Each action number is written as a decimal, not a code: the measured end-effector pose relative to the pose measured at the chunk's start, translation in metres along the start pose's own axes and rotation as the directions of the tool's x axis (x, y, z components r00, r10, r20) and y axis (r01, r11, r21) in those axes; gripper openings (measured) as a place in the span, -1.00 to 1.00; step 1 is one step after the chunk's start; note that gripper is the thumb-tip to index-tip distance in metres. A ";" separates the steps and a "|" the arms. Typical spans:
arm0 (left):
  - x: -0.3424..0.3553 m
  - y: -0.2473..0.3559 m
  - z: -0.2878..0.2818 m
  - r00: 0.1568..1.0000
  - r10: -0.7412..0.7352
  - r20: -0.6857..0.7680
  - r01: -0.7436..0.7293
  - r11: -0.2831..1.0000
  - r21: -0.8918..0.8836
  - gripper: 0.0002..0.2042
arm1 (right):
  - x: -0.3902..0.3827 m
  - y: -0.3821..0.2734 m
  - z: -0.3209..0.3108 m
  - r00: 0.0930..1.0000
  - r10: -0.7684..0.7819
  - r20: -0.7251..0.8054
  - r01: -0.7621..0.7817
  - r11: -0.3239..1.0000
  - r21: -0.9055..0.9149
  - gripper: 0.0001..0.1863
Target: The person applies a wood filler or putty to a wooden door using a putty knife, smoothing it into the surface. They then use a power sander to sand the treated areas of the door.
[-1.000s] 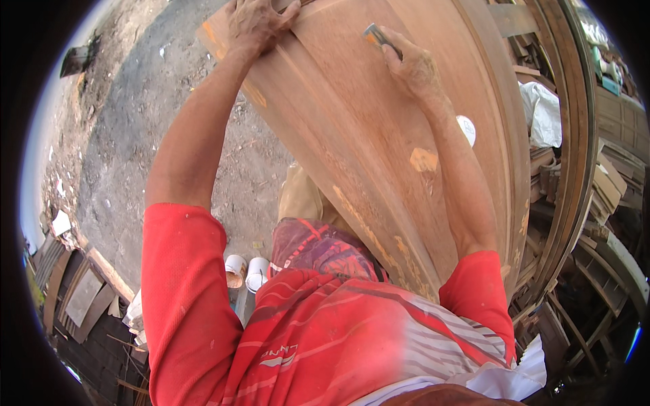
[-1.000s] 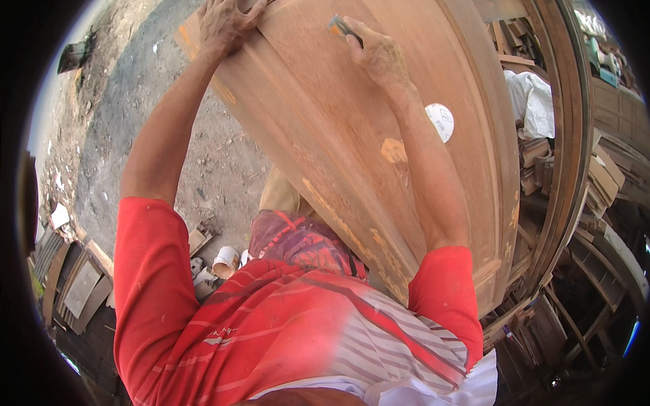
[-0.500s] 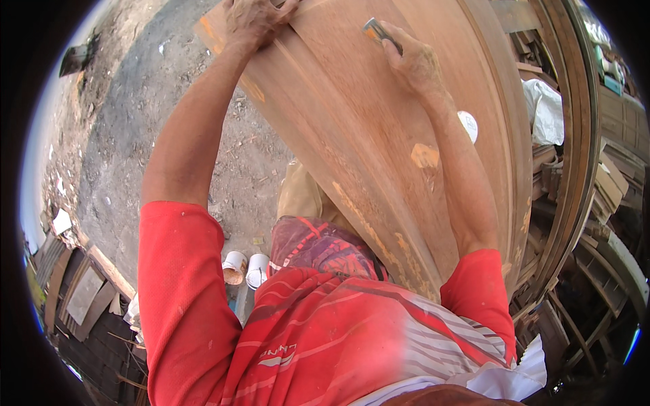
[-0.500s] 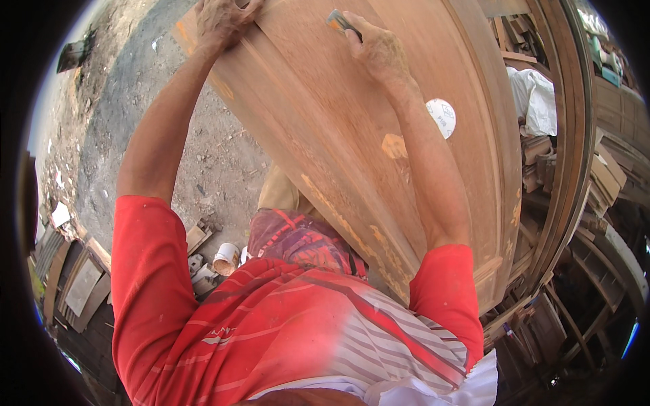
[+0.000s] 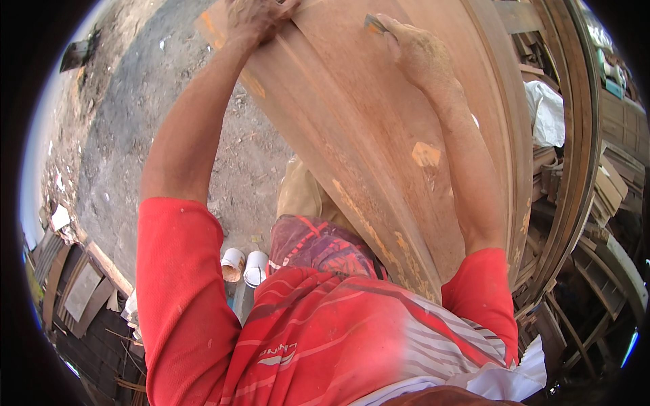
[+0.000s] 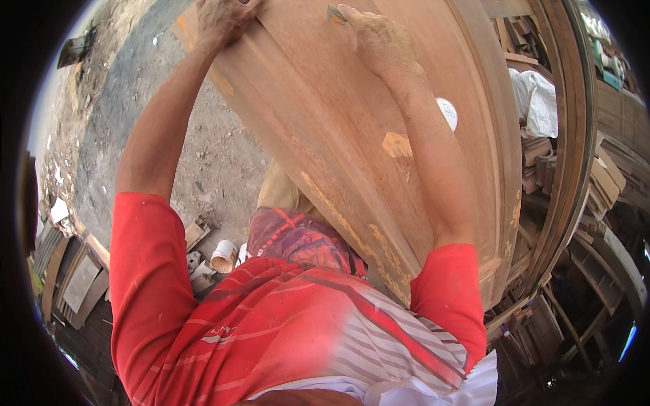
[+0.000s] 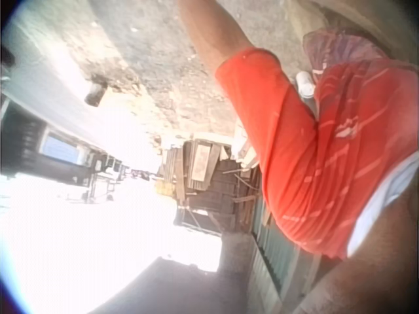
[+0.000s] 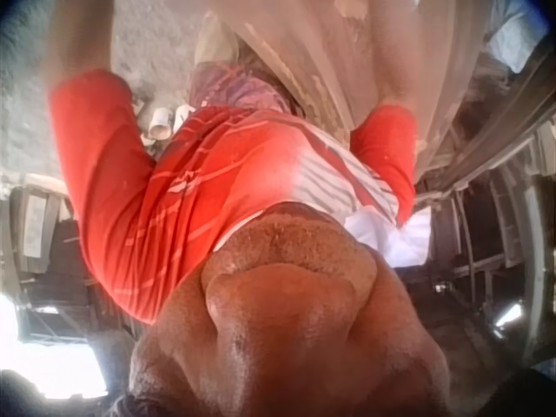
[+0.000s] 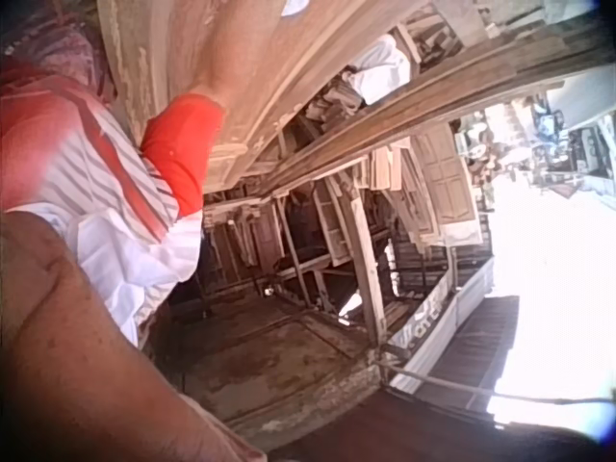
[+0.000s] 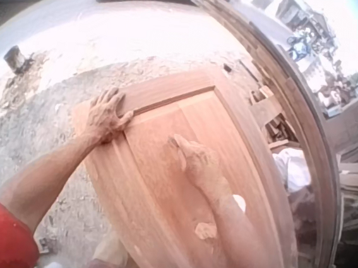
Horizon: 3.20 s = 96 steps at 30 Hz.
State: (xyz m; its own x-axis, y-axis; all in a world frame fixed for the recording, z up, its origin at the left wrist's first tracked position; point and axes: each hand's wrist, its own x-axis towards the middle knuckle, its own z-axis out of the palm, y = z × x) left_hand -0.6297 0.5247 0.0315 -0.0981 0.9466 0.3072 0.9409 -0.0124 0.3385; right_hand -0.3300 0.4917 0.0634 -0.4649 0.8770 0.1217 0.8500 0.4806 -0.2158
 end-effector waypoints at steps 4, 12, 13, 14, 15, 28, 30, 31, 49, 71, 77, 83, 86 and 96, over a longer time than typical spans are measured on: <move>0.000 0.002 -0.005 0.998 -0.037 0.046 0.038 0.999 -0.014 -0.34 | 0.018 -0.007 -0.017 0.977 0.023 0.211 -0.001 0.994 -0.106 -0.61; 0.002 0.002 -0.006 0.998 -0.029 0.049 0.029 1.000 0.001 -0.34 | 0.022 -0.009 -0.020 0.959 0.031 0.280 0.026 0.979 -0.200 -0.60; 0.001 0.001 -0.005 0.998 -0.029 0.048 0.029 1.000 -0.002 -0.34 | 0.023 -0.010 -0.023 0.952 0.040 0.304 0.022 0.980 -0.199 -0.60; 0.001 0.000 -0.005 0.998 -0.030 0.048 0.030 1.000 -0.005 -0.34 | 0.023 -0.010 -0.026 0.943 0.048 0.328 0.019 0.980 -0.197 -0.60; 0.002 0.000 -0.006 0.998 -0.030 0.047 0.031 0.999 -0.009 -0.34 | 0.023 -0.012 -0.030 0.934 0.056 0.352 0.015 0.980 -0.197 -0.60; 0.003 -0.007 0.003 0.999 0.031 -0.034 -0.031 1.000 -0.006 -0.35 | 0.000 -0.006 -0.040 0.965 0.085 0.248 -0.083 0.996 -0.020 -0.59; 0.004 -0.004 0.004 1.000 0.011 -0.009 -0.011 1.000 -0.013 -0.35 | 0.000 -0.007 -0.036 0.993 0.108 0.047 -0.113 0.983 0.145 -0.59; 0.003 -0.004 0.005 1.000 0.011 0.000 -0.011 1.000 -0.009 -0.35 | 0.003 -0.010 -0.034 0.989 0.123 0.079 -0.133 0.981 0.138 -0.59; 0.001 0.001 0.000 1.000 -0.018 0.013 0.018 1.000 0.011 -0.34 | 0.037 0.008 0.012 0.990 0.097 0.106 -0.107 0.990 0.096 -0.59; 0.003 0.008 -0.007 0.997 -0.043 0.058 0.043 0.999 -0.003 -0.35 | 0.037 0.012 0.016 0.999 0.017 0.049 -0.024 0.989 0.143 -0.59; 0.002 0.006 -0.009 0.996 -0.055 0.073 0.055 0.998 0.006 -0.35 | 0.062 0.005 -0.016 0.936 -0.051 0.350 0.038 0.998 0.044 -0.55; 0.004 0.008 -0.009 0.997 -0.049 0.066 0.048 0.999 0.014 -0.35 | 0.055 0.011 -0.001 0.970 -0.058 0.236 0.082 0.992 -0.093 -0.62; 0.002 0.005 -0.008 0.998 -0.042 0.051 0.042 0.999 0.007 -0.35 | 0.051 -0.003 -0.022 0.922 0.037 0.385 -0.007 0.997 -0.079 -0.62; 0.001 -0.005 0.007 0.999 0.039 0.006 -0.039 0.998 0.050 -0.33 | -0.015 0.003 -0.025 0.982 0.181 -0.058 -0.160 0.951 0.265 -0.55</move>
State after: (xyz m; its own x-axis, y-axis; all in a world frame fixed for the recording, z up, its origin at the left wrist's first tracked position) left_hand -0.6320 0.5282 0.0243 -0.0594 0.9474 0.3144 0.9589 -0.0333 0.2817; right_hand -0.3146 0.4803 0.0851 -0.2880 0.9478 0.1367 0.8169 0.3177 -0.4813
